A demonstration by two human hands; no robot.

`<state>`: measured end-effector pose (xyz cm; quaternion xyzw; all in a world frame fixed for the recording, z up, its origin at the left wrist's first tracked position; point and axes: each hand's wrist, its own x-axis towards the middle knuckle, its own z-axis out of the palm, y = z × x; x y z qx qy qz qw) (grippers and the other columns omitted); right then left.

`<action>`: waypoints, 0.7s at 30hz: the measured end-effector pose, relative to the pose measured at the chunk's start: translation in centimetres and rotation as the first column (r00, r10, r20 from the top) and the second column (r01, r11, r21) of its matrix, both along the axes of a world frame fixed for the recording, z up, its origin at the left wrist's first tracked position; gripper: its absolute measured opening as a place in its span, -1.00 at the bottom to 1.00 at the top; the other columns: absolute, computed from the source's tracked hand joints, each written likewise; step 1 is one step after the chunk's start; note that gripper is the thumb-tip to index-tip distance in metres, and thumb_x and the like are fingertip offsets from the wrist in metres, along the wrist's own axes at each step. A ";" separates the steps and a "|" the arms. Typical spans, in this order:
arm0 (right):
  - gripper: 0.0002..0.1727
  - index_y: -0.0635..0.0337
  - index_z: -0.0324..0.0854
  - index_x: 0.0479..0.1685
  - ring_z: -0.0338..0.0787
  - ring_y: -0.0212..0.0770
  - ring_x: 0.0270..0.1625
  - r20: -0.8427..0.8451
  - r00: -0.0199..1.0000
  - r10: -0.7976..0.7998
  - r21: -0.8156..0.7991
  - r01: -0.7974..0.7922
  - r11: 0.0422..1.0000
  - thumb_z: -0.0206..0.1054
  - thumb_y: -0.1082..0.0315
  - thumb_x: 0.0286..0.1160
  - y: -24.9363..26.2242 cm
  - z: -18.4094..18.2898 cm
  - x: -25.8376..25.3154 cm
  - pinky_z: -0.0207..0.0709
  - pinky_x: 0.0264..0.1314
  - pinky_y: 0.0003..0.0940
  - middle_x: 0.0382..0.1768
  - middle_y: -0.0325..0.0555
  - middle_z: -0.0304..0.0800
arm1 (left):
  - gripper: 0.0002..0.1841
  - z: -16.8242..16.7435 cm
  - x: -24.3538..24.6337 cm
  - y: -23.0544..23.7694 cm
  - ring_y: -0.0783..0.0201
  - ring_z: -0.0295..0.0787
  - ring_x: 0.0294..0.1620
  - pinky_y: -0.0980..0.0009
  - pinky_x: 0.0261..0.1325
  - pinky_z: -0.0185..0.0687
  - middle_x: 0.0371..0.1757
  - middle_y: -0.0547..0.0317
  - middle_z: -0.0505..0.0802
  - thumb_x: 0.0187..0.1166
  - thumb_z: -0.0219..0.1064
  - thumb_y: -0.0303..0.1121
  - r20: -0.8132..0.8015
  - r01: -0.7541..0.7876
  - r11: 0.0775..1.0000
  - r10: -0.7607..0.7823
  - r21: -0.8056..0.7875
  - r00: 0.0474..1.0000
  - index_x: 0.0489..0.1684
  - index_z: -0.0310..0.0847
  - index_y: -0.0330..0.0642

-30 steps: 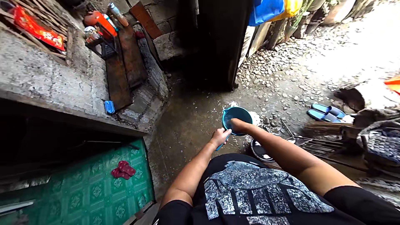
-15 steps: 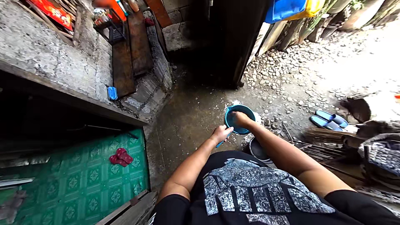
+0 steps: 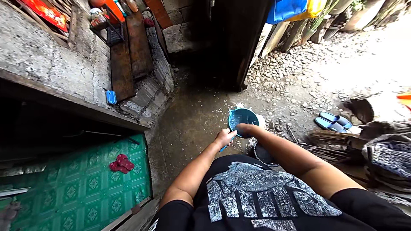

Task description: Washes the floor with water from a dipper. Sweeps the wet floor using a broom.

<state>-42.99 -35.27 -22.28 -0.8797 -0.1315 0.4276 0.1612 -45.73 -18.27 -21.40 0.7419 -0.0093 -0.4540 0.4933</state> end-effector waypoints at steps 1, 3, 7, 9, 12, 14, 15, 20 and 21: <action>-0.72 0.50 0.67 0.10 0.69 0.37 0.29 0.020 1.000 -0.003 0.063 0.001 0.998 0.31 0.41 0.63 -0.1 -0.1 0.1 0.43 0.37 0.36 0.14 0.44 0.74 | -0.56 0.1 -0.1 -0.1 0.39 0.58 -0.60 0.46 -0.43 0.59 -0.47 0.20 0.65 0.85 0.11 -0.02 -0.004 0.013 1.000 -0.013 0.001 1.000 0.06 0.50 -0.32; -0.66 0.38 0.71 0.19 0.68 0.38 0.37 0.154 0.977 -0.147 0.018 0.146 0.989 0.40 0.42 0.46 -0.2 -0.7 0.3 0.49 0.39 0.41 0.26 0.38 0.72 | -0.56 0.2 -0.1 -0.2 0.38 0.58 -0.61 0.46 -0.43 0.59 -0.48 0.19 0.65 0.85 0.11 -0.01 0.003 0.022 1.000 -0.022 -0.001 1.000 0.04 0.51 -0.31; -0.66 0.46 0.68 0.13 0.70 0.42 0.30 0.034 0.997 -0.071 -0.039 0.073 0.997 0.36 0.32 0.59 -0.6 -1.4 0.3 0.48 0.31 0.46 0.19 0.46 0.72 | -0.55 -0.3 -0.1 -0.1 0.38 0.59 -0.59 0.45 -0.41 0.60 -0.47 0.20 0.67 0.85 0.11 0.00 0.008 0.012 1.000 -0.012 -0.006 1.000 0.06 0.53 -0.32; -0.78 0.42 0.73 -0.01 0.74 0.31 0.17 0.091 0.991 -0.095 0.079 0.088 0.993 0.40 0.43 0.49 -0.8 -1.9 0.6 0.50 0.25 0.34 0.05 0.37 0.77 | -0.56 -0.2 -0.1 0.0 0.37 0.59 -0.59 0.44 -0.40 0.61 -0.46 0.19 0.66 0.85 0.11 -0.01 0.014 0.021 1.000 -0.021 -0.005 1.000 0.06 0.52 -0.33; -0.56 0.35 0.69 0.26 0.60 0.42 0.47 0.170 0.969 -0.180 -0.068 0.194 0.979 0.47 0.33 0.42 -0.8 -1.5 0.5 0.48 0.41 0.48 0.43 0.38 0.60 | -0.54 -0.5 -0.1 -0.3 0.38 0.58 -0.59 0.44 -0.41 0.60 -0.46 0.19 0.67 0.84 0.11 0.00 0.014 -0.005 1.000 0.005 -0.010 1.000 0.08 0.54 -0.32; -0.66 0.47 0.69 0.08 0.70 0.42 0.29 0.044 0.997 -0.066 -0.017 0.066 0.998 0.37 0.30 0.59 -0.7 -1.4 0.3 0.48 0.32 0.44 0.18 0.46 0.72 | -0.53 -0.7 -0.1 -0.1 0.36 0.60 -0.57 0.42 -0.38 0.62 -0.44 0.17 0.68 0.85 0.10 0.00 0.021 -0.003 1.000 0.003 -0.007 1.000 0.09 0.53 -0.35; -0.71 0.46 0.71 0.03 0.73 0.36 0.23 0.025 0.999 -0.038 0.046 0.037 0.998 0.34 0.33 0.63 -0.6 -1.5 0.4 0.48 0.31 0.37 0.08 0.42 0.76 | -0.53 -0.6 -0.1 0.0 0.36 0.60 -0.57 0.42 -0.37 0.62 -0.44 0.16 0.68 0.85 0.10 -0.01 0.028 0.001 1.000 -0.001 -0.008 1.000 0.08 0.53 -0.36; -0.67 0.45 0.71 0.10 0.71 0.37 0.31 0.033 0.993 -0.112 0.035 0.111 0.993 0.36 0.32 0.59 -0.8 -2.5 0.1 0.47 0.37 0.43 0.18 0.41 0.75 | -0.55 -0.9 -0.6 -0.4 0.38 0.60 -0.60 0.45 -0.42 0.61 -0.49 0.20 0.66 0.84 0.12 -0.01 0.011 -0.010 0.999 0.011 -0.031 1.000 0.04 0.54 -0.33; -0.72 0.46 0.71 0.05 0.74 0.33 0.21 0.022 0.994 -0.109 0.114 0.106 0.988 0.35 0.36 0.61 -1.1 -2.6 0.1 0.48 0.30 0.37 0.07 0.40 0.77 | -0.55 -0.9 -0.7 -0.4 0.39 0.60 -0.60 0.45 -0.43 0.61 -0.48 0.19 0.67 0.84 0.12 -0.02 0.013 -0.003 1.000 0.004 -0.027 1.000 0.05 0.54 -0.34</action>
